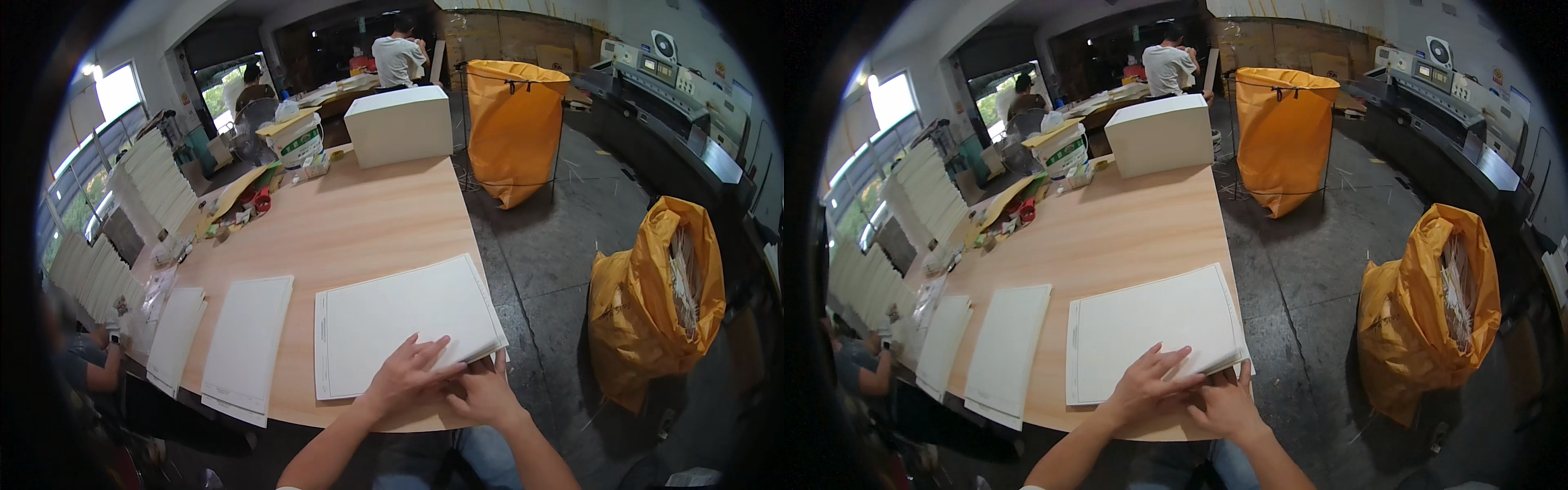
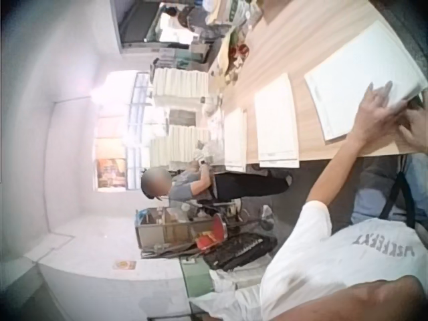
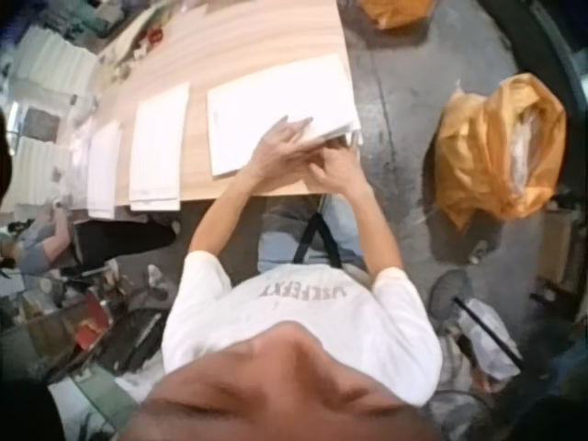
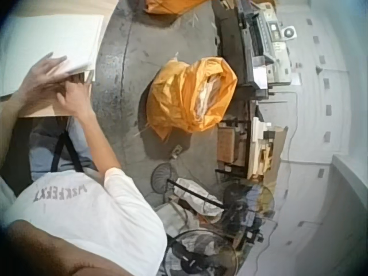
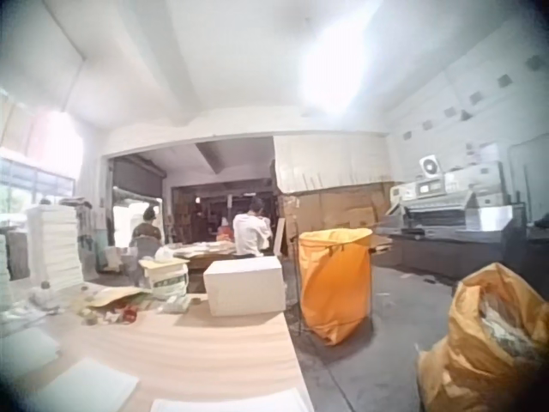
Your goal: The person repeatedly picks up white paper sheets from a stack, folds each one in half, and places the folded sheet onto a growing pile on the table. The action is performed one at a time in a continuous loop.
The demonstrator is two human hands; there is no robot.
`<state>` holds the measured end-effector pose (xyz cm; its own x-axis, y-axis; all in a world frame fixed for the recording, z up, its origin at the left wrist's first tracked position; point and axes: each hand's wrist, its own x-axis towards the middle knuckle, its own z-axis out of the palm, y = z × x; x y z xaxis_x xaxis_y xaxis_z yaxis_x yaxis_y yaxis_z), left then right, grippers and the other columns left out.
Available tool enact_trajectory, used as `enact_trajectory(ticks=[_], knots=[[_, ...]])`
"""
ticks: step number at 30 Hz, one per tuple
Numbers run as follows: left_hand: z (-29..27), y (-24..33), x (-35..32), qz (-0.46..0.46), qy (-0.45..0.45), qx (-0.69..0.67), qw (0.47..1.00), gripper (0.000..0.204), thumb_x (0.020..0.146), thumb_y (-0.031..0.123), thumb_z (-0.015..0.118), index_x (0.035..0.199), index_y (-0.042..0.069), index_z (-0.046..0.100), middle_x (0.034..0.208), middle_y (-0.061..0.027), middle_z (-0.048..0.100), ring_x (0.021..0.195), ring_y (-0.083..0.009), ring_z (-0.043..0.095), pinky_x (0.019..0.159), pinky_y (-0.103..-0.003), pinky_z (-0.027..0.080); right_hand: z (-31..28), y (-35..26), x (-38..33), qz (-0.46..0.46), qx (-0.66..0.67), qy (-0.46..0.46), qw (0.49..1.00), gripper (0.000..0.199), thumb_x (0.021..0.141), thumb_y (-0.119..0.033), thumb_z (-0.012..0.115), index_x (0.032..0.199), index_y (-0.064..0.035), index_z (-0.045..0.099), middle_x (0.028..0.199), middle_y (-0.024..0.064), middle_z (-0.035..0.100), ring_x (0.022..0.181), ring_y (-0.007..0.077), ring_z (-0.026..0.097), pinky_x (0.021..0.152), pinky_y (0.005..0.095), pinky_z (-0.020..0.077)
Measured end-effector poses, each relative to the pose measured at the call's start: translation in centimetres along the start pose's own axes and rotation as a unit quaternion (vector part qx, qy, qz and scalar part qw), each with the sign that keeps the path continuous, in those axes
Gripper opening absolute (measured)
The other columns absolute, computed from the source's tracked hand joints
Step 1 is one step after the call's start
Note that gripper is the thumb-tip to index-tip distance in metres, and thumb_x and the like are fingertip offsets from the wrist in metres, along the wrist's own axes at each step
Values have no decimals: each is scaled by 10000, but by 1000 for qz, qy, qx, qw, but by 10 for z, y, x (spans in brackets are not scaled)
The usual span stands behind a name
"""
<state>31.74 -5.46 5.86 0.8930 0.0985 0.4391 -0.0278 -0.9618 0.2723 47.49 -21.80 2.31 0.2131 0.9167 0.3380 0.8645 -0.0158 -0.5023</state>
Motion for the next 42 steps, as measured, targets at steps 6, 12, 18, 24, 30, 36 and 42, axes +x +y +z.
enact_trajectory(ticks=[6, 12, 18, 24, 30, 36, 42], knots=[[-15, 10, -54, -161, 14, 188, 969, 696, 860, 73, 709, 1519, 252, 577, 1492, -118, 594, 1384, -288, 578, 1226, -677, 312, 1, 3, -2, 78, 37, -83, 993, 496, 960, -560, 664, 999, -72, 748, 913, 209, 733, 1016, 403, 698, 1163, 727, 193], [-43, -20, -153, -309, 171, 266, 897, 344, 748, -31, 653, 1036, 141, 733, 1232, -117, 683, 1309, -400, 600, 1189, -718, 317, -6, -10, -4, 110, 33, -114, 987, 472, 931, -516, 737, 1023, -53, 756, 995, 209, 727, 1055, 399, 688, 1105, 695, 331], [-46, 100, -136, -112, 155, 212, 958, 341, 1017, 145, 684, 1324, 11, 621, 1310, -115, 689, 1233, -299, 651, 1097, -457, 505, -5, -2, -35, -1, -53, -55, 997, 491, 943, -468, 726, 1260, -92, 743, 1326, 204, 632, 1333, 444, 506, 1182, 830, 76], [11, 143, -192, -631, 352, -317, 615, 293, 1080, 220, 629, 1277, 4, 617, 1223, -114, 709, 1102, -296, 679, 1034, -486, 528, -24, -15, -67, 3, -75, -69, 995, 508, 876, -397, 778, 1314, -143, 737, 1422, 176, 588, 1455, 470, 398, 1209, 787, 87], [-13, 132, -144, -560, 277, -579, 524, 365, 1065, 192, 605, 1336, -51, 628, 1328, -141, 695, 1265, -328, 647, 1117, -453, 497, -36, -42, -55, -35, -156, -2, 987, 376, 962, -359, 717, 1197, -66, 736, 1288, 187, 665, 1284, 395, 590, 1183, 664, 340], [-77, 99, -177, -507, 388, -561, 527, 311, 1034, 14, 604, 1332, -75, 623, 1300, -177, 722, 1175, -274, 717, 1047, -434, 571, -17, -29, -69, 13, -112, -19, 993, 518, 1010, -400, 686, 1451, -132, 646, 1601, 151, 523, 1509, 393, 430, 1262, 692, 141], [-153, 41, -237, -409, 537, -459, 579, 438, 1076, 74, 529, 1496, -39, 479, 1460, -166, 623, 1321, -305, 634, 1132, -466, 515, -24, -34, -68, 24, -132, -49, 990, 565, 1032, -438, 640, 1520, -157, 593, 1665, 118, 462, 1555, 369, 381, 1267, 677, 145]])
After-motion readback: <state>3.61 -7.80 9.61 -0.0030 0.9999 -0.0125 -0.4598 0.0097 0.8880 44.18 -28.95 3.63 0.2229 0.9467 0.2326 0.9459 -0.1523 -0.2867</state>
